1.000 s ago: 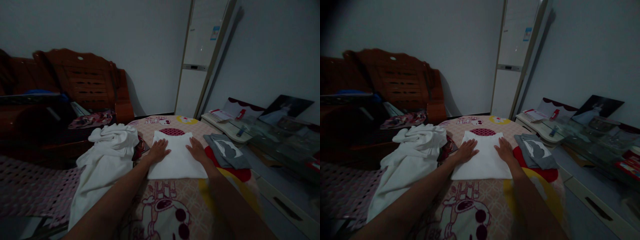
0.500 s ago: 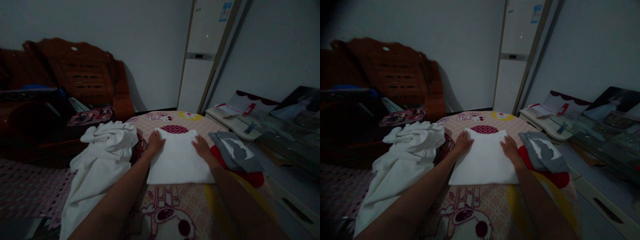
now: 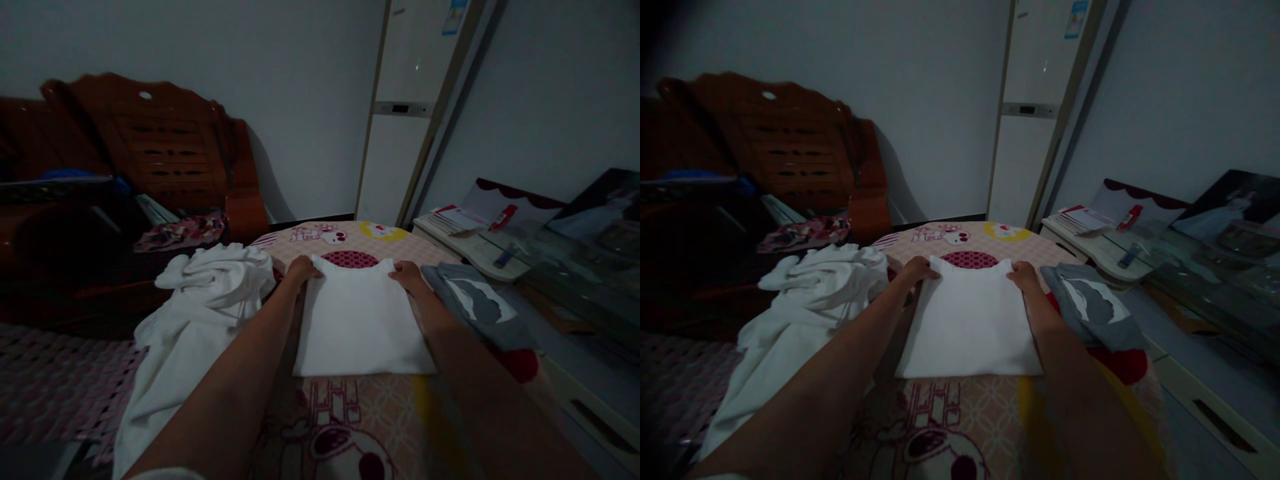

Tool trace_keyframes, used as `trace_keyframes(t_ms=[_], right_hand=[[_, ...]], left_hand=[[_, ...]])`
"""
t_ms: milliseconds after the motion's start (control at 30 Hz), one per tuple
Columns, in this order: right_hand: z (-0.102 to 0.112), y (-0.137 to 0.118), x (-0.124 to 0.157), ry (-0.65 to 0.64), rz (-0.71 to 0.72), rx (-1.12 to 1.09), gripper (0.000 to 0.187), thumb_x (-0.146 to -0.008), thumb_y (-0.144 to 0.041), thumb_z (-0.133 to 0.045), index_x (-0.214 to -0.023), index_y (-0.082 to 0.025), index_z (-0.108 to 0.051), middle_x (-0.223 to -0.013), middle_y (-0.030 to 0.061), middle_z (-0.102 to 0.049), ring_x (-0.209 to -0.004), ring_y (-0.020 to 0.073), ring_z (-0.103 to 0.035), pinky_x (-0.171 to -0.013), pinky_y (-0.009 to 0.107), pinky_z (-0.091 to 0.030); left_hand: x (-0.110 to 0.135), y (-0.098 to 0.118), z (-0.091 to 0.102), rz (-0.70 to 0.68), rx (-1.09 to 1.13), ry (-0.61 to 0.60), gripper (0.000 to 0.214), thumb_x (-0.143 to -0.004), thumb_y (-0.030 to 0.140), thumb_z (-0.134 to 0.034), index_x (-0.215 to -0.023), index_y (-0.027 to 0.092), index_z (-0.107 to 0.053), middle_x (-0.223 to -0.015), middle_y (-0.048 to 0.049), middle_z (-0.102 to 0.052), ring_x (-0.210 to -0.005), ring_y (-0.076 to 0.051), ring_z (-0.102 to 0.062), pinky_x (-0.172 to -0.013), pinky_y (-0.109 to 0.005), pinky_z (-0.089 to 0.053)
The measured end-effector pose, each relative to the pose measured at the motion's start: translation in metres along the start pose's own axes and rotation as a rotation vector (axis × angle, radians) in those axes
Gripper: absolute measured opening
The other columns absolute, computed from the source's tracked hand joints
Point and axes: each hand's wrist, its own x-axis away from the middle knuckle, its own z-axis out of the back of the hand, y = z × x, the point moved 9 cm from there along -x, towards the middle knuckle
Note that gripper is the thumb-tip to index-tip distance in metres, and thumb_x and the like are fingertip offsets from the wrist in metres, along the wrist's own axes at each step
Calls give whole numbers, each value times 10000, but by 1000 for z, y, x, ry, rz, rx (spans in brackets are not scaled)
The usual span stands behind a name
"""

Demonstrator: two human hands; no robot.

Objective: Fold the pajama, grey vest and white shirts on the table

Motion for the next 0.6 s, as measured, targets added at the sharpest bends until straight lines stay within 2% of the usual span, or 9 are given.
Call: trace_keyframes(t_ms=[133, 300, 467, 600], right_hand=[[5, -3, -3, -11, 25, -137, 90, -570, -168, -679, -650, -198, -705, -657, -25, -686, -666, 170, -631, -628, 247, -474], [2, 2, -3, -36, -26, -375, 166, -487, -148, -658, -637, -188, -719, -578, -49, -670, -555, 144, -605, -512, 220, -439], [8, 9, 10, 19, -128, -653, 198, -479, -180, -684, -670, -179, -734, -596, -23, -691, -536, 140, -595, -521, 236, -460], [31, 0, 30, 78, -93, -793, 276, -464, -236, -736, -725, -146, -734, -643, -5, -702, -584, 155, -616, -592, 269, -490]], left_hand=[[-5, -5, 0, -25, 117, -9, 178, -537, 266, -802, -622, 181, -671, -631, -26, -672, -757, -219, -649, -608, -238, -424], [0, -9, -2, -40, 394, -53, 173, -550, 159, -750, -515, 176, -581, -444, 27, -506, -546, -170, -567, -533, -246, -377], [16, -4, -1, -59, 596, -41, 224, -591, 124, -712, -554, 175, -497, -459, 49, -509, -461, -112, -525, -514, -228, -429], [34, 3, 6, -91, 772, -11, 327, -577, 154, -768, -595, 176, -443, -498, 65, -517, -511, -120, -596, -565, -242, -509]])
